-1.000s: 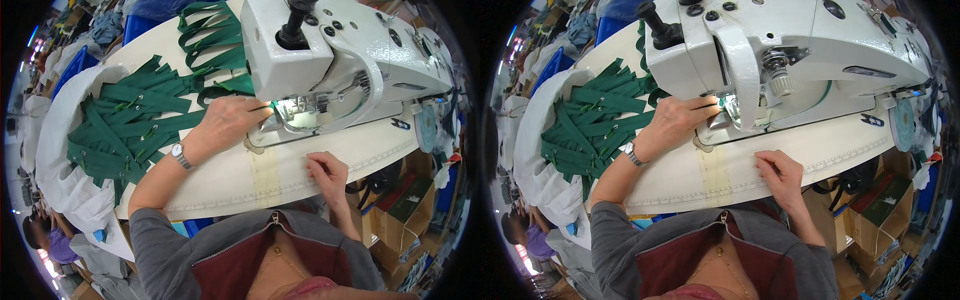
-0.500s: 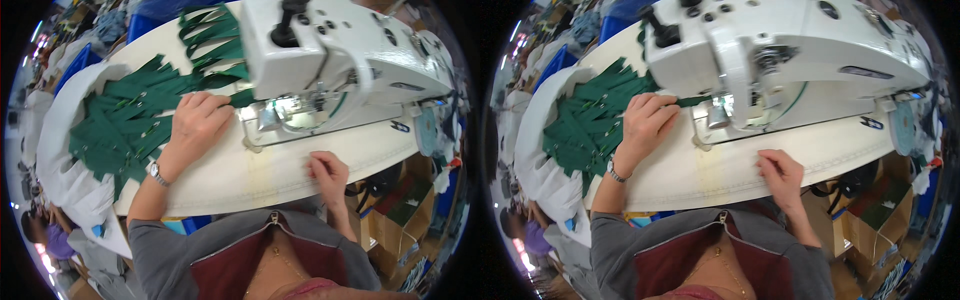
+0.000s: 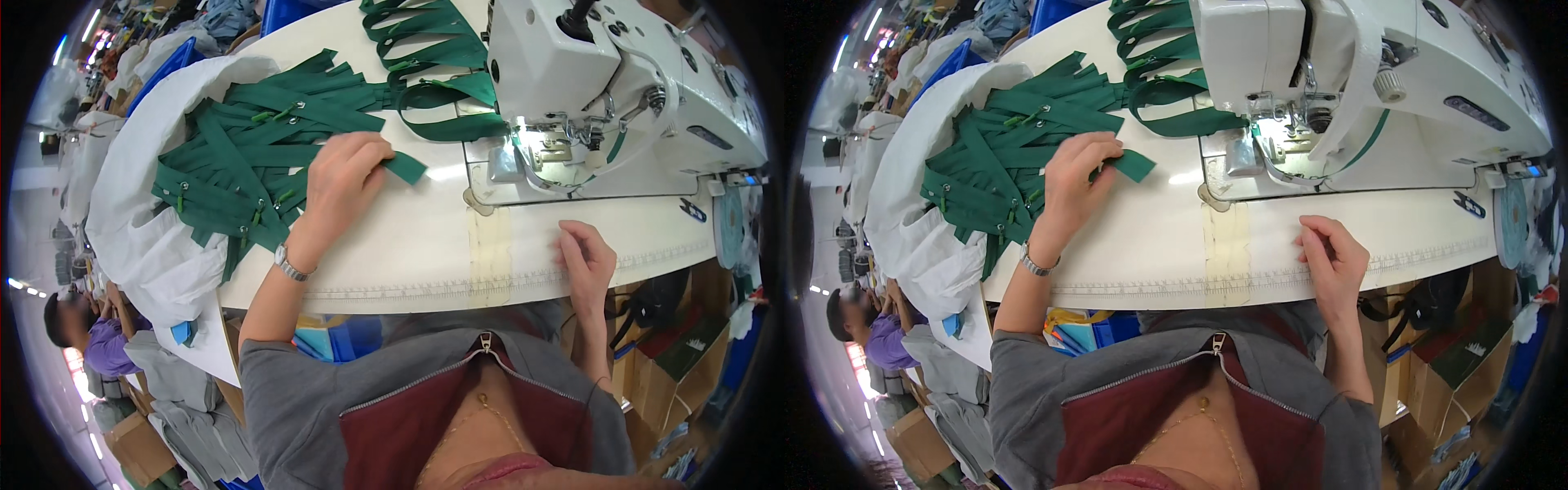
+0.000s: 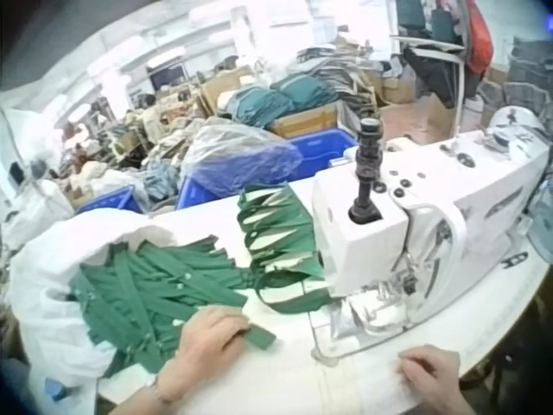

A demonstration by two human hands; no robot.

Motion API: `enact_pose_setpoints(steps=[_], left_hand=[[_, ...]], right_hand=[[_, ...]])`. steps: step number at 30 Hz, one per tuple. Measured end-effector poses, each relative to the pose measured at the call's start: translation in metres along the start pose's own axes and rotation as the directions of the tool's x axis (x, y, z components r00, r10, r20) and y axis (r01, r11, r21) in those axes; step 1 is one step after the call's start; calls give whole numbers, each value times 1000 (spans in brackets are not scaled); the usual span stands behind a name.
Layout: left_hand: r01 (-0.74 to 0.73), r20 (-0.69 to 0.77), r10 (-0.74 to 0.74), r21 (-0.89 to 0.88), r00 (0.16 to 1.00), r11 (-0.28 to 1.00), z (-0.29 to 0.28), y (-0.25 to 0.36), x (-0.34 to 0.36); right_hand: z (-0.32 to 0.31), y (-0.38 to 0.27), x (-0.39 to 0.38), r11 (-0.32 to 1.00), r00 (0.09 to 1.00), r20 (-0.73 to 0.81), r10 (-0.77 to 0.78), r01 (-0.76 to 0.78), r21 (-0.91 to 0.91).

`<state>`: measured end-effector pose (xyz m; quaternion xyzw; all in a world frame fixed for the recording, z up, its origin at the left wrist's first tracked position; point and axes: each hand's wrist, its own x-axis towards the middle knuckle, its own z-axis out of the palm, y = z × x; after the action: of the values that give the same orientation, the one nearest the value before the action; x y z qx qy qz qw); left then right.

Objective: Attaching sliders to zipper tapes using an industrial sewing machine.

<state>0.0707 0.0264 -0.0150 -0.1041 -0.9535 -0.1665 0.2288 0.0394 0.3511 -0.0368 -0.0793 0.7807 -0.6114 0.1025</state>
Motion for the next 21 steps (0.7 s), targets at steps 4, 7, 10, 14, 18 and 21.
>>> enact_pose_setpoints(steps=[4,7,10,14,18,21], left_hand=[[-292,-139,281,-59,949,955,26,20,17],[-363,7,363,-42,932,931,39,41,39],[-391,17,394,-103,919,915,58,40,47],[-321,89,337,-154,937,934,66,41,51],[-293,103,313,-168,944,941,68,40,54],[-280,108,307,-211,946,937,69,40,55]], right_hand=[[6,-1,2,1000,1000,10,-8,8,-15],[6,-2,4,998,999,25,-29,31,-46],[5,-1,2,998,999,23,-24,25,-58],[3,-2,2,998,999,41,-19,21,-57],[1,0,2,999,999,38,1,1,-48],[-1,-3,2,999,999,46,23,-22,-29]])
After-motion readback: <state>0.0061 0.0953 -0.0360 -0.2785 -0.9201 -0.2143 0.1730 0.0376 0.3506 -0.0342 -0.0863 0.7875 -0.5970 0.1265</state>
